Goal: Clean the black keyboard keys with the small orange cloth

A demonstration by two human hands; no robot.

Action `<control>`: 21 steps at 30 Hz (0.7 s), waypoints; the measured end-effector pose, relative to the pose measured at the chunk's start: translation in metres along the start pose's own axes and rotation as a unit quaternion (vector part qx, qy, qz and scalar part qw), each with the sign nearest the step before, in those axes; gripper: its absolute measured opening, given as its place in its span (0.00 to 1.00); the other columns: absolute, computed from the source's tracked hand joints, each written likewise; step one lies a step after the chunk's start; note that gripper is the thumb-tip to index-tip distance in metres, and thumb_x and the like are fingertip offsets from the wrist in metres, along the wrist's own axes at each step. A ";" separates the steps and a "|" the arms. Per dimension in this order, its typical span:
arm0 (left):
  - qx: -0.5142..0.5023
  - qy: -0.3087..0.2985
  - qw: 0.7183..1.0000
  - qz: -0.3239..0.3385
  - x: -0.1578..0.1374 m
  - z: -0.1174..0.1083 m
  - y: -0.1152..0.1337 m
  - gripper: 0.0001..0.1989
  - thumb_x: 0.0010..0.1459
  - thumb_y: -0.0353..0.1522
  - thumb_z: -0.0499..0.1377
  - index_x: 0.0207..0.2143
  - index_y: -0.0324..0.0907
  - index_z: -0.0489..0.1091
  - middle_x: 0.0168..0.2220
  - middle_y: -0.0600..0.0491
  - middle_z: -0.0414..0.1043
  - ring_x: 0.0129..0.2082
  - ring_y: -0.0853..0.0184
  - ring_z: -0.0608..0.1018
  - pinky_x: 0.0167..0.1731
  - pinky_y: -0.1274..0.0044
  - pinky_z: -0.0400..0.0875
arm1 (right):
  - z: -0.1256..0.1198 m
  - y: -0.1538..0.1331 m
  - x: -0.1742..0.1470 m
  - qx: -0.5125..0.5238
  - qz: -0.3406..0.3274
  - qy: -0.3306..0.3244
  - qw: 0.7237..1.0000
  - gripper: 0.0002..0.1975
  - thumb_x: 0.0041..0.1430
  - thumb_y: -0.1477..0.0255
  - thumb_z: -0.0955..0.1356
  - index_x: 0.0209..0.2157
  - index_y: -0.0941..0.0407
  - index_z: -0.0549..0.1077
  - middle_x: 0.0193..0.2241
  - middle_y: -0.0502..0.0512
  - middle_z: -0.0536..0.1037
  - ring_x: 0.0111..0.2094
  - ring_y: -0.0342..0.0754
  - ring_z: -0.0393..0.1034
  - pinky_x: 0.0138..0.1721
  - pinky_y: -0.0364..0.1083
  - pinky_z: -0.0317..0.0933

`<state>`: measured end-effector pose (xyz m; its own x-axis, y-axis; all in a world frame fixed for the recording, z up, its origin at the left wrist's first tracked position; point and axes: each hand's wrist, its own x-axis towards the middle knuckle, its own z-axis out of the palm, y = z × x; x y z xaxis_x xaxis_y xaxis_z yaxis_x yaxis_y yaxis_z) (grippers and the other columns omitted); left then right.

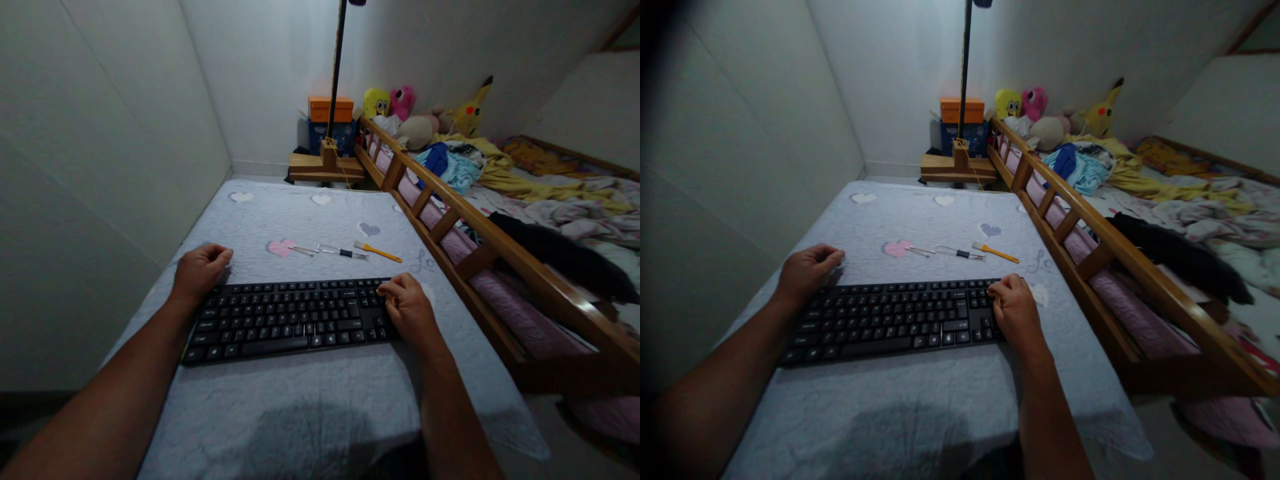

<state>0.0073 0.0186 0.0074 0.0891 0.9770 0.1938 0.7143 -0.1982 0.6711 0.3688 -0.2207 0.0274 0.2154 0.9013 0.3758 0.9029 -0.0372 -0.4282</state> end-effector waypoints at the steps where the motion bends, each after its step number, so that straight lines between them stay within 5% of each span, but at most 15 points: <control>1: -0.002 0.000 1.000 -0.002 0.000 0.000 0.000 0.19 0.50 0.47 0.55 0.30 0.41 0.74 0.27 0.54 0.74 0.28 0.66 0.73 0.33 0.76 0.64 | 0.000 0.000 0.000 -0.002 -0.003 0.000 1.000 0.13 0.51 0.83 0.64 0.32 0.55 0.78 0.33 0.55 0.69 0.37 0.50 0.65 0.39 0.48 0.61; 11: -0.001 0.001 1.000 0.001 0.001 0.002 -0.004 0.19 0.51 0.46 0.55 0.30 0.40 0.74 0.27 0.54 0.74 0.28 0.67 0.74 0.33 0.77 0.64 | -0.011 0.001 -0.005 0.036 -0.010 -0.041 0.998 0.09 0.49 0.81 0.64 0.25 0.55 0.74 0.30 0.53 0.70 0.35 0.48 0.66 0.37 0.47 0.60; 17: -0.007 0.002 1.000 0.002 0.000 0.001 -0.002 0.19 0.51 0.47 0.55 0.29 0.41 0.74 0.26 0.54 0.74 0.28 0.67 0.73 0.33 0.77 0.64 | -0.009 0.017 -0.003 0.020 0.043 0.051 0.998 0.10 0.53 0.78 0.65 0.32 0.55 0.78 0.33 0.55 0.71 0.37 0.50 0.68 0.41 0.49 0.63; 21: -0.004 0.000 1.000 0.002 0.000 0.001 -0.001 0.19 0.51 0.46 0.55 0.30 0.41 0.74 0.27 0.54 0.74 0.28 0.67 0.74 0.33 0.77 0.65 | -0.004 0.021 0.000 0.015 0.038 0.042 0.998 0.12 0.53 0.78 0.64 0.34 0.55 0.79 0.34 0.56 0.70 0.38 0.51 0.68 0.42 0.50 0.63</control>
<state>0.0072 0.0187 0.0058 0.0930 0.9761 0.1964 0.7082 -0.2035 0.6761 0.3895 -0.2229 0.0219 0.3153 0.8567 0.4082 0.8714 -0.0911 -0.4820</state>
